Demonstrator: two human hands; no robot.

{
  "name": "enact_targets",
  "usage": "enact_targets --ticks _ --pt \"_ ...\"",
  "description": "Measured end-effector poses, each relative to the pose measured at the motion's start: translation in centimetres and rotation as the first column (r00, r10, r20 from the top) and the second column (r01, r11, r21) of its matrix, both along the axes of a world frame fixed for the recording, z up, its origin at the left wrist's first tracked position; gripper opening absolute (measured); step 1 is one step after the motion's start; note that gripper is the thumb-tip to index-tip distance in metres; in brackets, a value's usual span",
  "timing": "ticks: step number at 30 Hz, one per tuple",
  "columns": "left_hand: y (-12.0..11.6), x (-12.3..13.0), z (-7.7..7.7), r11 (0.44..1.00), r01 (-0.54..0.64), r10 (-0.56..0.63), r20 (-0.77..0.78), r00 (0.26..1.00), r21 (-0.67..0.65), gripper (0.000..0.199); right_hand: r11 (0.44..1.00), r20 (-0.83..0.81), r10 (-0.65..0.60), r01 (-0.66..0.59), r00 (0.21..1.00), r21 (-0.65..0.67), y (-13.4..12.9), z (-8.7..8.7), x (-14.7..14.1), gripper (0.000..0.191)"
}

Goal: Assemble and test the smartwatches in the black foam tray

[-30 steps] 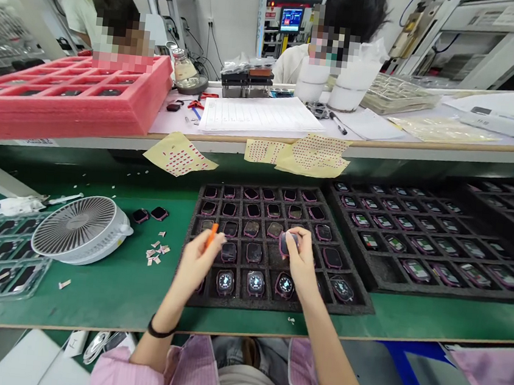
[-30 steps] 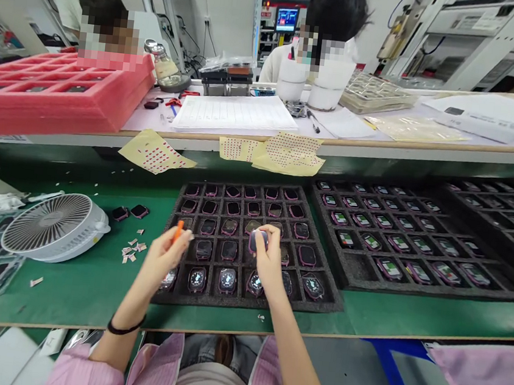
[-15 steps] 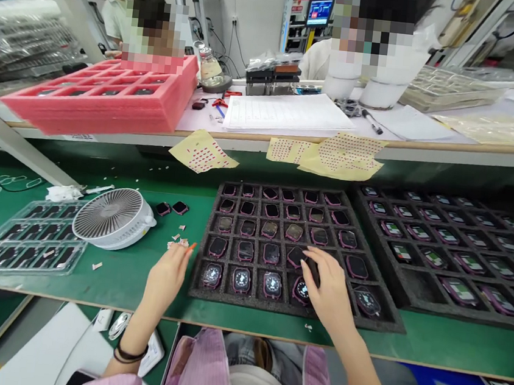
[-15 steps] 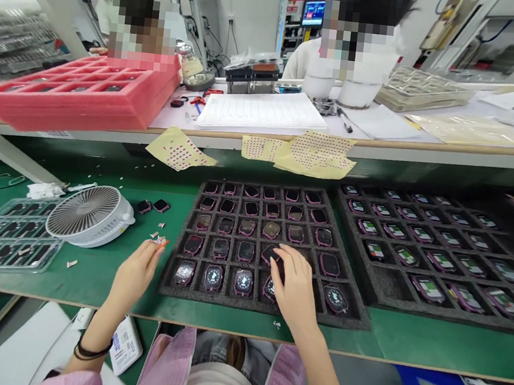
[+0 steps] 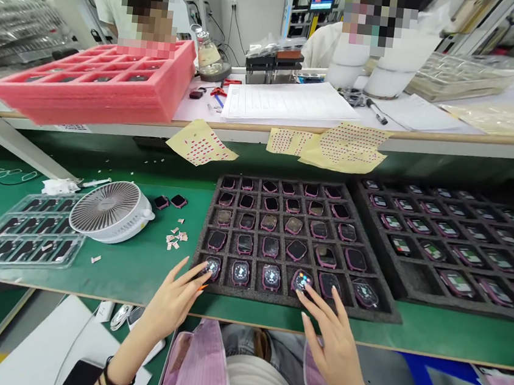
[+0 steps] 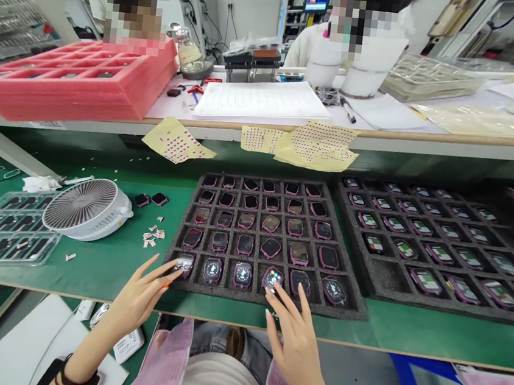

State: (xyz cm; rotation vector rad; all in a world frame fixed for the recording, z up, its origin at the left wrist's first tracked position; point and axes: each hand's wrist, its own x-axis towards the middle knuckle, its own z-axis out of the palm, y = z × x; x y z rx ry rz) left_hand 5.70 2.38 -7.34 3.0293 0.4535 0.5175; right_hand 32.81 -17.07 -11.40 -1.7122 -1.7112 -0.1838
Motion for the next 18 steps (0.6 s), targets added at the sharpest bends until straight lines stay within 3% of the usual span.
enact_targets --ticks 3,10,15,18 --pt "-1.0 1.2 0.6 1.000 -0.011 0.012 0.072 0.997 -0.005 0.022 0.998 -0.047 0.030 -0.028 0.998 0.055 0.7 0.7 -0.9 0.033" --pt "-2.2 6.8 -0.1 1.000 -0.011 0.010 -0.030 1.000 -0.025 0.025 0.989 -0.038 0.062 -0.067 0.997 -0.130 5.5 1.6 -3.2 0.042" --pt "-2.7 5.9 -0.6 0.998 0.026 -0.028 -0.031 0.999 -0.062 0.023 0.982 -0.038 0.113 -0.117 0.993 -0.151 4.6 1.4 -3.1 0.038" --pt "-2.9 4.6 -0.3 0.986 0.110 -0.112 -0.005 0.994 -0.124 0.025 0.982 -0.090 0.169 -0.176 0.981 -0.067 3.1 1.3 -2.5 0.029"
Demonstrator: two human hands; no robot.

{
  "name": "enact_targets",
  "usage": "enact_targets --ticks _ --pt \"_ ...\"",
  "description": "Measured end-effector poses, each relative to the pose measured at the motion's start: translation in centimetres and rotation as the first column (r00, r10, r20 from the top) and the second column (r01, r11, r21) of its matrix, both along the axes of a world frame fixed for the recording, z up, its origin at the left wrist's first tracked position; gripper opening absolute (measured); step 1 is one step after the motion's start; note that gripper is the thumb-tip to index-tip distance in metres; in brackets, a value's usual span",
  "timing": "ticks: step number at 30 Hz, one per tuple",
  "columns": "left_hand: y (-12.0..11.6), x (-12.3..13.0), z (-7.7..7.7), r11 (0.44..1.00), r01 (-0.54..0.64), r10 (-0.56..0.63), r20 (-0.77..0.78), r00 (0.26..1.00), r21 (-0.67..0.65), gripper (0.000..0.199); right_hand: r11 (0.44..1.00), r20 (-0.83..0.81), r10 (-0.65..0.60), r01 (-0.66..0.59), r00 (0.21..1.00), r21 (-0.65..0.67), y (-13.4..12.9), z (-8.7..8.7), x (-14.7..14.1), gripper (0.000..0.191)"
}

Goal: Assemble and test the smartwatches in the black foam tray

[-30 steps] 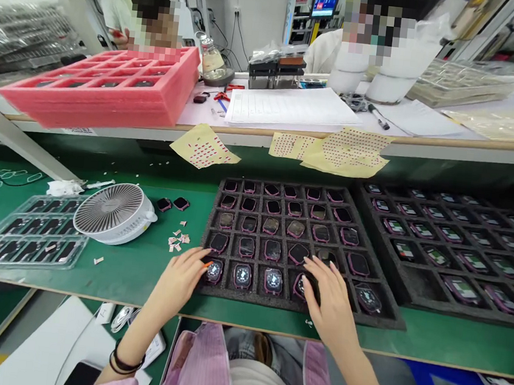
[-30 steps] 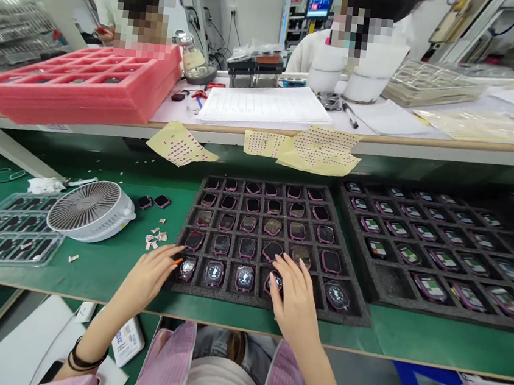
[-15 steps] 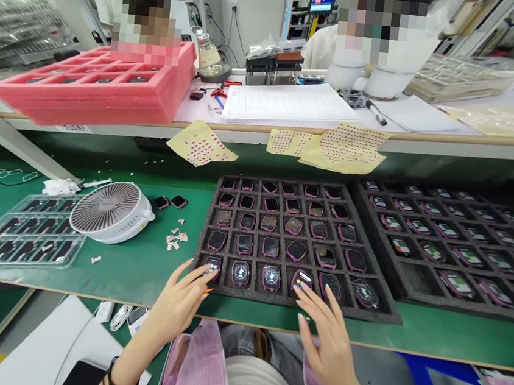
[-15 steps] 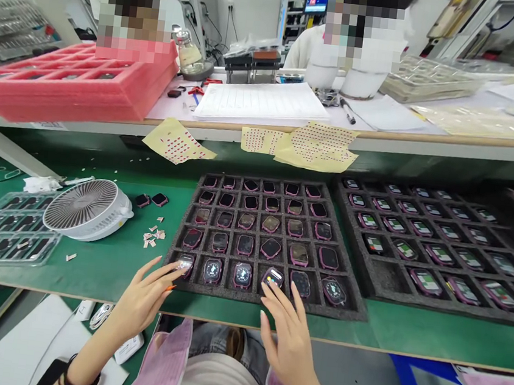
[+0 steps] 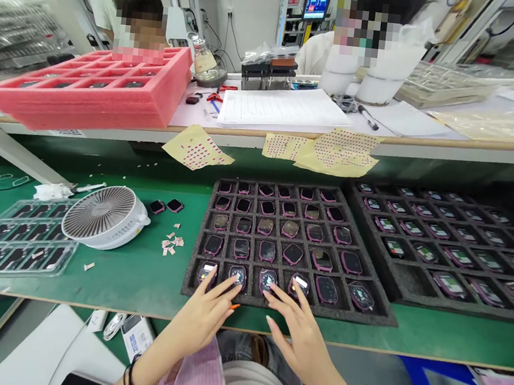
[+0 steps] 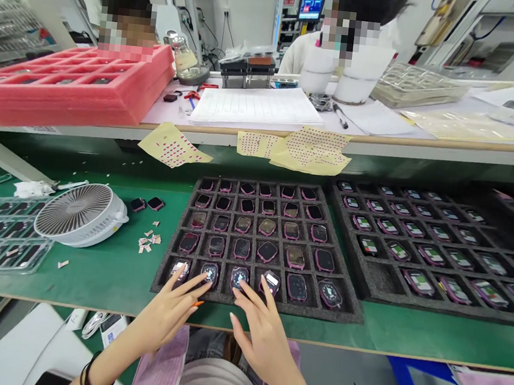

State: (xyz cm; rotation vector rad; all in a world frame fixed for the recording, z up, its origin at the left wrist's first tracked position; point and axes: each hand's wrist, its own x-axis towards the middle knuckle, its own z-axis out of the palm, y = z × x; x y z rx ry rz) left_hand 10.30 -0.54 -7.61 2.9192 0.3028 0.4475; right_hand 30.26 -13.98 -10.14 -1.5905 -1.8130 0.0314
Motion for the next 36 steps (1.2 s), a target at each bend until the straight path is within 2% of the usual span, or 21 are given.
enact_targets --ticks 1,3,5,7,10,13,15,17,19,21,22,24,26,27,29,32,34,36 --pt "0.0 -0.3 0.1 1.000 0.013 -0.013 0.008 1.000 -0.012 0.026 0.998 -0.036 -0.034 0.036 0.999 0.055 -0.3 0.0 0.4 0.028" --pt "0.3 -0.5 0.4 1.000 -0.005 0.005 0.023 1.000 -0.012 0.027 0.968 -0.107 -0.187 0.201 0.977 0.152 -0.5 -0.1 1.6 0.027" --pt "0.8 -0.2 0.5 0.998 -0.060 0.060 0.035 0.998 0.009 0.028 0.912 -0.126 -0.362 0.379 0.924 0.159 -0.1 0.0 3.2 0.024" --pt "1.3 0.4 0.6 0.994 -0.110 0.109 0.031 0.994 0.029 0.030 0.866 -0.054 -0.486 0.489 0.873 0.109 0.7 0.2 5.0 0.022" --pt "1.6 1.5 0.7 0.993 -0.111 0.109 0.046 0.993 0.037 0.030 0.777 0.165 -0.627 0.626 0.762 0.063 2.1 0.2 7.4 0.031" --pt "1.6 2.4 0.9 0.996 -0.094 0.092 0.106 0.990 0.012 0.029 0.681 0.376 -0.688 0.731 0.620 0.042 3.3 -0.3 8.8 0.042" --pt "1.5 3.0 1.0 0.996 -0.084 0.087 0.157 0.984 -0.026 0.028 0.657 0.449 -0.684 0.753 0.574 0.037 4.0 -0.8 9.5 0.045" --pt "1.5 3.6 1.2 0.994 -0.068 0.085 0.202 0.976 -0.089 0.027 0.659 0.458 -0.679 0.751 0.574 0.037 4.6 -1.1 10.2 0.048" --pt "1.4 4.2 1.6 0.978 -0.048 0.095 0.230 0.968 -0.203 0.027 0.689 0.385 -0.675 0.725 0.629 0.023 5.0 -1.4 10.8 0.049" --pt "1.3 4.7 2.1 0.919 -0.028 0.125 0.224 0.967 -0.392 0.027 0.749 0.231 -0.641 0.662 0.732 -0.019 5.2 -1.6 11.2 0.046" --pt "1.2 5.0 2.4 0.861 -0.016 0.139 0.205 0.969 -0.509 0.030 0.780 0.135 -0.614 0.624 0.778 -0.047 5.2 -1.7 11.2 0.043" --pt "1.0 5.7 3.1 0.686 0.010 0.144 0.149 0.978 -0.727 0.039 0.824 -0.074 -0.565 0.557 0.822 -0.105 5.2 -1.6 10.8 0.036" --pt "0.9 6.6 3.7 0.518 0.014 0.126 0.093 0.988 -0.855 0.044 0.832 -0.289 -0.552 0.536 0.782 -0.140 5.2 -1.2 10.1 0.030" --pt "0.9 7.1 4.0 0.465 0.012 0.115 0.074 0.991 -0.885 0.046 0.830 -0.399 -0.548 0.537 0.735 -0.151 5.2 -0.8 9.6 0.031" --pt "0.9 8.4 4.4 0.425 -0.001 0.100 0.046 0.994 -0.905 0.046 0.841 -0.632 -0.495 0.511 0.597 -0.177 5.2 0.4 8.7 0.042" --pt "1.1 10.4 4.3 0.399 0.013 0.100 0.057 0.993 -0.917 0.044 0.912 -0.910 -0.312 0.355 0.274 -0.206 5.7 2.5 7.1 0.044" --pt "1.1 11.5 3.7 0.330 0.028 0.119 0.071 0.990 -0.944 0.041 0.957 -0.979 -0.200 0.221 0.045 -0.185 6.2 3.6 5.9 0.039" --pt "1.0 12.4 3.1 0.238 0.029 0.142 0.065 0.988 -0.971 0.038 0.983 -0.985 -0.130 0.116 -0.116 -0.144 6.8 4.4 4.9 0.033"
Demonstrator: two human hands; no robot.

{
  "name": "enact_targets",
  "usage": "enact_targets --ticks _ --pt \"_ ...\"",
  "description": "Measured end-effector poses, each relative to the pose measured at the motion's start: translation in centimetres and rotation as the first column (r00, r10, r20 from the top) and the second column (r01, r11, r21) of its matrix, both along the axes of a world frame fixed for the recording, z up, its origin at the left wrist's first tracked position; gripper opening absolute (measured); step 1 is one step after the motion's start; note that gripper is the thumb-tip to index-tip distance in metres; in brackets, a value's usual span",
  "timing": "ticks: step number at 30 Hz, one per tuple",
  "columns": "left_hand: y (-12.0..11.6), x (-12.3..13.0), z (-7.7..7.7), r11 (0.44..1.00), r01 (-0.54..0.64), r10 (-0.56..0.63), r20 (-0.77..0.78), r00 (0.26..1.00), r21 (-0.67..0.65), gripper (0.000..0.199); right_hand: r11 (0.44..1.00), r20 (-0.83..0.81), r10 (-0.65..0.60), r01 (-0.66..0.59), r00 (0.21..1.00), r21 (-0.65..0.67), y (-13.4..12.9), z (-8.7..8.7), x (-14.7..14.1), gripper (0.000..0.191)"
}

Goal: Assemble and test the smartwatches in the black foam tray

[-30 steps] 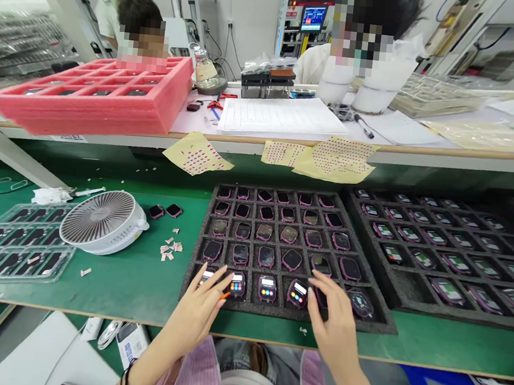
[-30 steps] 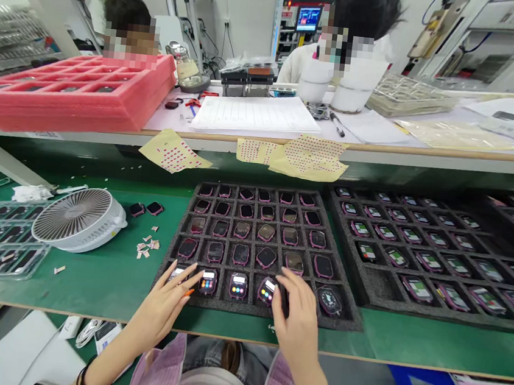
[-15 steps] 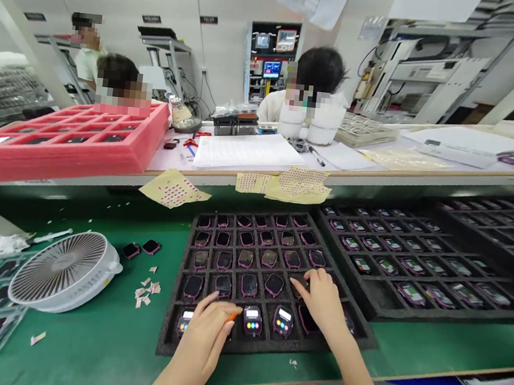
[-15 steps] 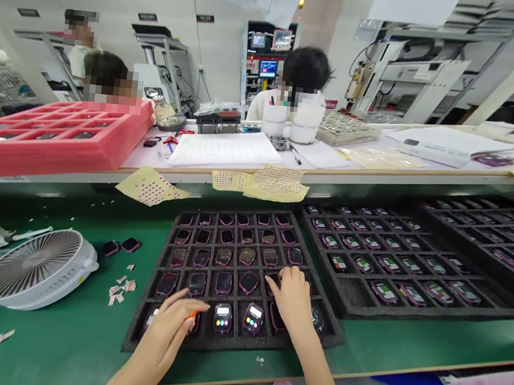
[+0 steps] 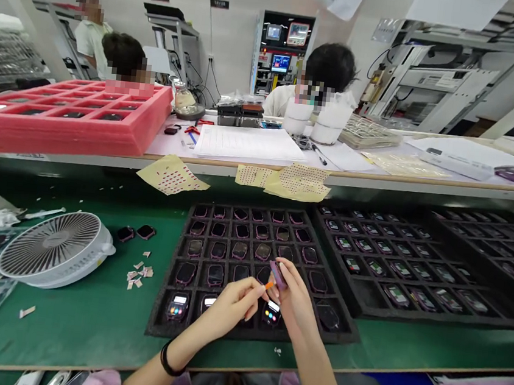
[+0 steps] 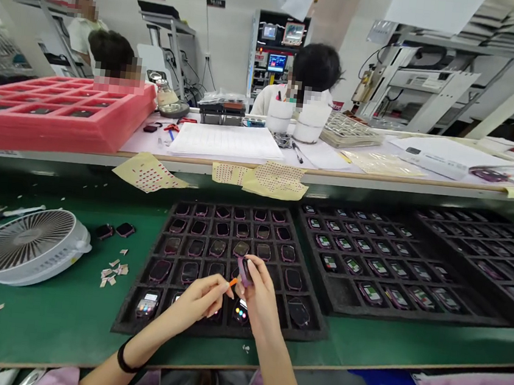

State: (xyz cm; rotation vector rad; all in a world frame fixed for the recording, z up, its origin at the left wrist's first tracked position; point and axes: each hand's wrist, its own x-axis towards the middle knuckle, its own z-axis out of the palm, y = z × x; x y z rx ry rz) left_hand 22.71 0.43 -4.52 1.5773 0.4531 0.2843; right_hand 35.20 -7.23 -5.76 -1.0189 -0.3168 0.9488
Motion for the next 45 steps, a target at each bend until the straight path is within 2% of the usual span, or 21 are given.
enact_targets --ticks 2,4,10,15,19,21,23,27,30,33,38,41,43,45 --pt "-0.2 0.5 -0.4 0.998 -0.018 0.018 -0.002 1.000 -0.059 0.037 0.997 -0.086 0.050 -0.045 0.995 0.056 0.4 0.5 -0.7 0.028" --pt "-0.3 0.7 -0.4 0.996 -0.033 0.033 0.005 0.999 -0.079 0.038 0.994 -0.101 0.072 -0.063 0.992 0.090 0.6 0.7 -1.2 0.025" --pt "-0.1 0.3 0.3 0.998 -0.033 0.034 0.016 0.999 -0.058 0.041 0.994 -0.069 0.070 -0.064 0.995 0.091 0.6 1.1 -1.5 0.028" --pt "-0.1 0.2 0.2 0.999 -0.029 0.029 0.005 1.000 -0.039 0.041 0.994 -0.050 0.059 -0.054 0.997 0.096 0.7 1.1 -1.7 0.030" --pt "0.2 0.1 0.1 0.998 -0.052 0.052 0.008 0.999 0.025 0.041 0.996 0.039 0.028 -0.031 0.999 0.085 0.7 0.9 -1.6 0.029" --pt "0.3 0.0 0.4 0.999 -0.032 0.032 -0.016 0.999 0.010 0.041 0.996 0.063 0.040 -0.045 0.997 0.081 0.7 0.8 -1.6 0.028" --pt "0.4 -0.1 0.7 0.999 -0.001 0.000 -0.038 0.999 -0.046 0.042 0.990 0.000 0.089 -0.089 0.996 0.107 0.7 0.5 -1.6 0.028" --pt "0.1 0.0 0.7 0.991 -0.010 0.009 -0.008 1.000 -0.131 0.045 0.975 -0.257 0.177 -0.133 0.950 0.177 1.1 0.0 -2.0 0.032" --pt "-0.1 0.1 0.3 0.988 -0.045 0.047 0.010 0.999 -0.150 0.048 0.982 -0.363 0.150 -0.096 0.920 0.163 1.5 -0.2 -2.3 0.038" --pt "-0.1 0.1 0.0 0.986 -0.062 0.062 -0.010 0.998 -0.152 0.050 0.985 -0.372 0.118 -0.061 0.921 0.162 1.6 -0.2 -2.5 0.034" --pt "0.3 0.2 0.2 0.984 -0.166 0.166 0.001 0.986 -0.070 0.048 0.994 -0.156 0.022 -0.005 0.988 0.109 1.1 -0.2 -3.2 0.023" --pt "0.3 0.5 0.0 0.978 -0.210 0.210 0.024 0.978 0.006 0.044 0.999 0.022 0.023 -0.024 1.000 0.044 0.8 -0.2 -3.6 0.024" --pt "0.5 0.3 0.0 0.972 -0.228 0.228 0.019 0.974 0.063 0.043 1.000 0.187 0.028 -0.029 0.982 0.002 0.7 -0.2 -3.0 0.024" --pt "1.1 -0.5 0.1 0.956 -0.270 0.270 0.016 0.963 0.111 0.041 0.999 0.377 -0.028 0.038 0.926 -0.020 0.6 -0.3 -1.5 0.022"
